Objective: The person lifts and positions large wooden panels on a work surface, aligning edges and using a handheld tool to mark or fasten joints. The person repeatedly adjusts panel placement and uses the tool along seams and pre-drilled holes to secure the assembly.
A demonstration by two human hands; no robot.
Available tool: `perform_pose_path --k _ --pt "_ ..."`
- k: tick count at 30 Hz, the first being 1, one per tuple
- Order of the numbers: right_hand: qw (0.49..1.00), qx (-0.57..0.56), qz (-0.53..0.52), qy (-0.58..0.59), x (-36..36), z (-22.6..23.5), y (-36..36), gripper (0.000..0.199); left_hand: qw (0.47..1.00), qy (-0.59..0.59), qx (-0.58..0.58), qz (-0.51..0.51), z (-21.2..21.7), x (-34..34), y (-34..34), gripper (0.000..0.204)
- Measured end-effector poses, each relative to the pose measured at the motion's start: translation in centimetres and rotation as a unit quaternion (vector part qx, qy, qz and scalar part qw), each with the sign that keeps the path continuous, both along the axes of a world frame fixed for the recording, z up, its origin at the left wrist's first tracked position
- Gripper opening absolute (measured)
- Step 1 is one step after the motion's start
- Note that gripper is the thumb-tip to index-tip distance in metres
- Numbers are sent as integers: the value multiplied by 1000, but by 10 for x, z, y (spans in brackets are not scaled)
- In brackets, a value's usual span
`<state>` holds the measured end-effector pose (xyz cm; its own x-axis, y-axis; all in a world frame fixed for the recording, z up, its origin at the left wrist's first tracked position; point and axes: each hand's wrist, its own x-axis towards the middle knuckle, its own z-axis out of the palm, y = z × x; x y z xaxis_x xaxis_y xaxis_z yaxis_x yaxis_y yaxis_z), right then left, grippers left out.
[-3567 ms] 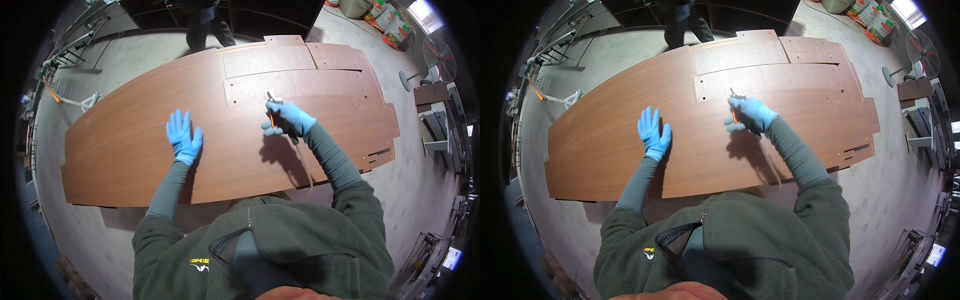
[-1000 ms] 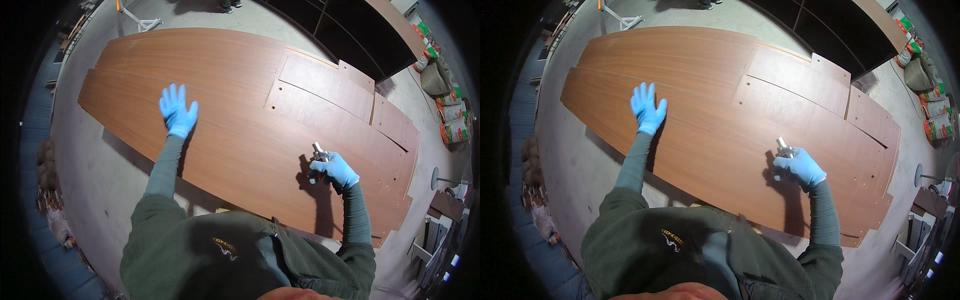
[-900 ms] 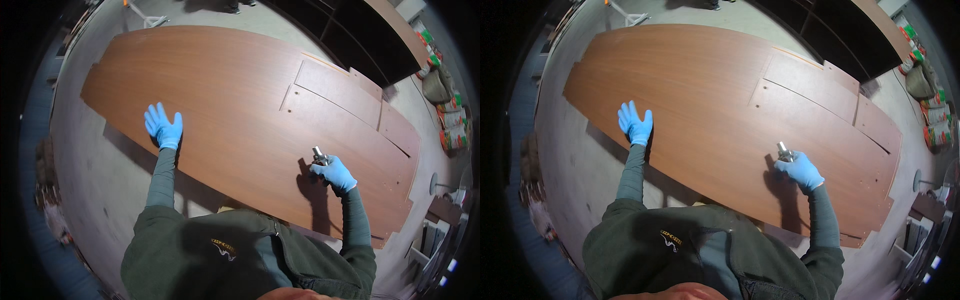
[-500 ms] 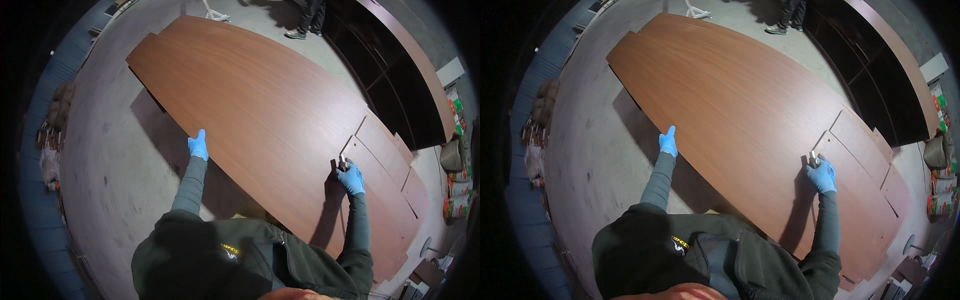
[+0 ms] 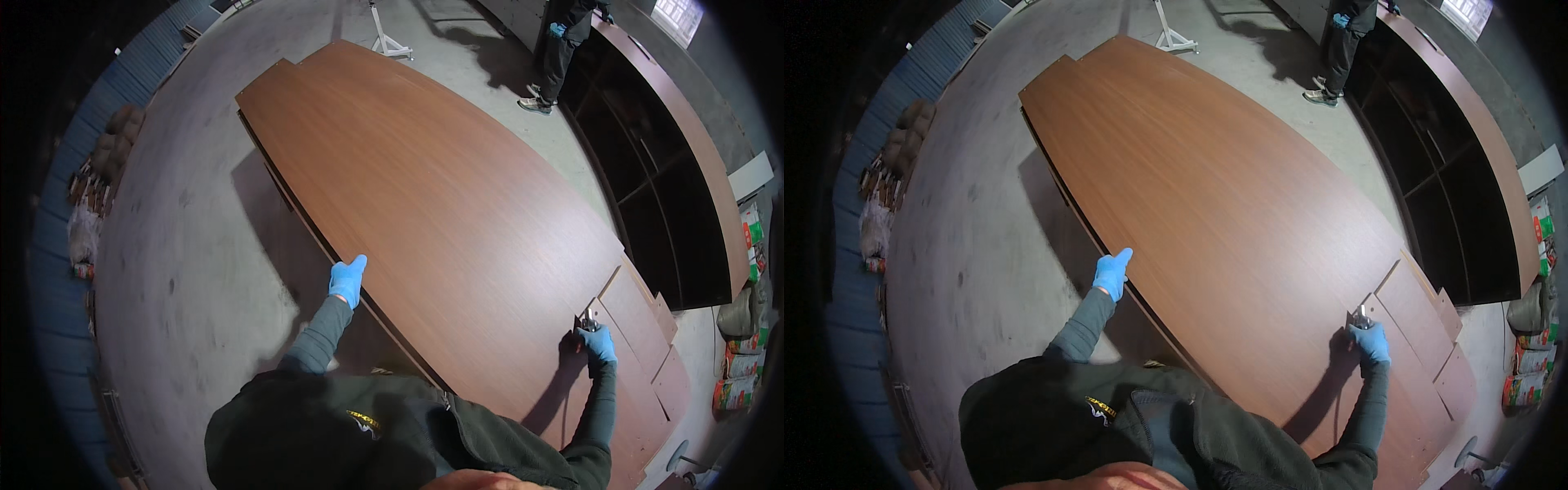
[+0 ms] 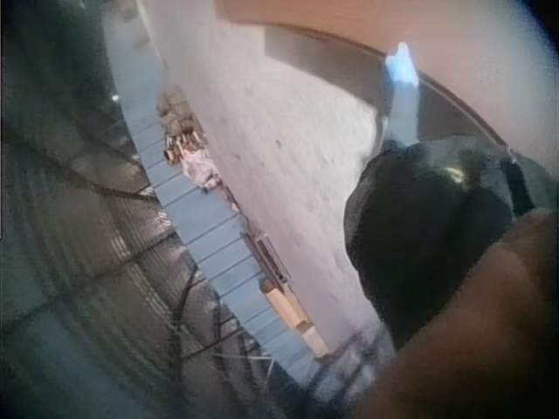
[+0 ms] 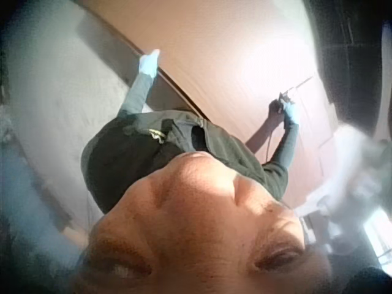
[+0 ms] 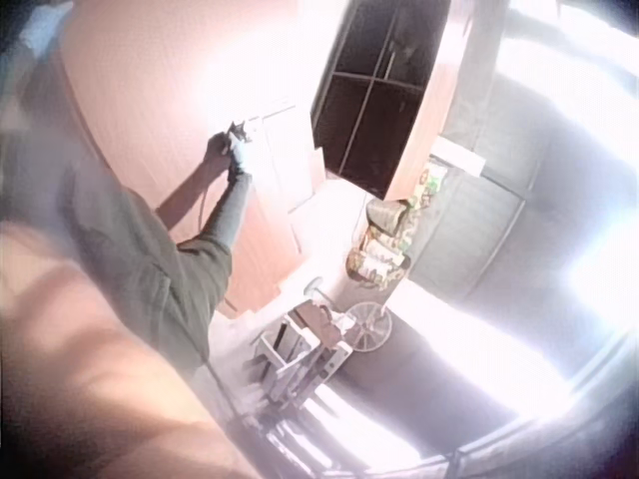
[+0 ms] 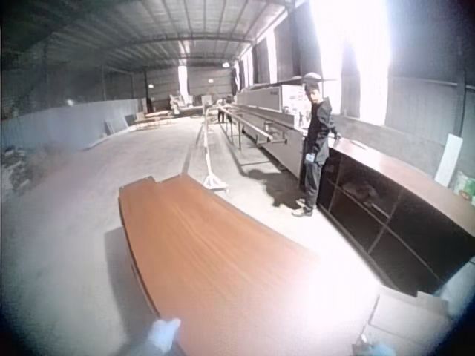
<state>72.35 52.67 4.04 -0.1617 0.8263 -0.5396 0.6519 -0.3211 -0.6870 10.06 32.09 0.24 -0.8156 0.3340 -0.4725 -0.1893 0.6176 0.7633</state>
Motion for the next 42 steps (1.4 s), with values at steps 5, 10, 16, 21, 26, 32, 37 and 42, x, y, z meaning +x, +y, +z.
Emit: perform_pose_path --k 5,10,16,21,26,32,37,42 --pt "998 44 -14 32 4 0 42 10 991 -34 -44 -123 31 1 25 55" --pt "999 39 -35 -9 18 -2 86 23 993 -69 23 -94 46 22 65 51" --pt "996 66 -57 -31 59 -28 166 22 985 -134 90 -61 48 52 121 58" --pt "995 78 -57 -31 94 -34 225 20 981 -127 87 -119 43 76 164 57" --pt "995 73 -58 -40 115 -39 261 21 975 -29 12 -219 33 87 191 53" --pt "990 92 -93 -51 131 -55 274 18 958 -58 -44 -278 26 99 219 56" --pt "984 117 -99 -91 122 -57 265 18 906 139 -94 -389 51 99 219 53" --pt "974 151 -75 -154 85 -32 249 38 755 440 -2 -486 85 105 245 32"
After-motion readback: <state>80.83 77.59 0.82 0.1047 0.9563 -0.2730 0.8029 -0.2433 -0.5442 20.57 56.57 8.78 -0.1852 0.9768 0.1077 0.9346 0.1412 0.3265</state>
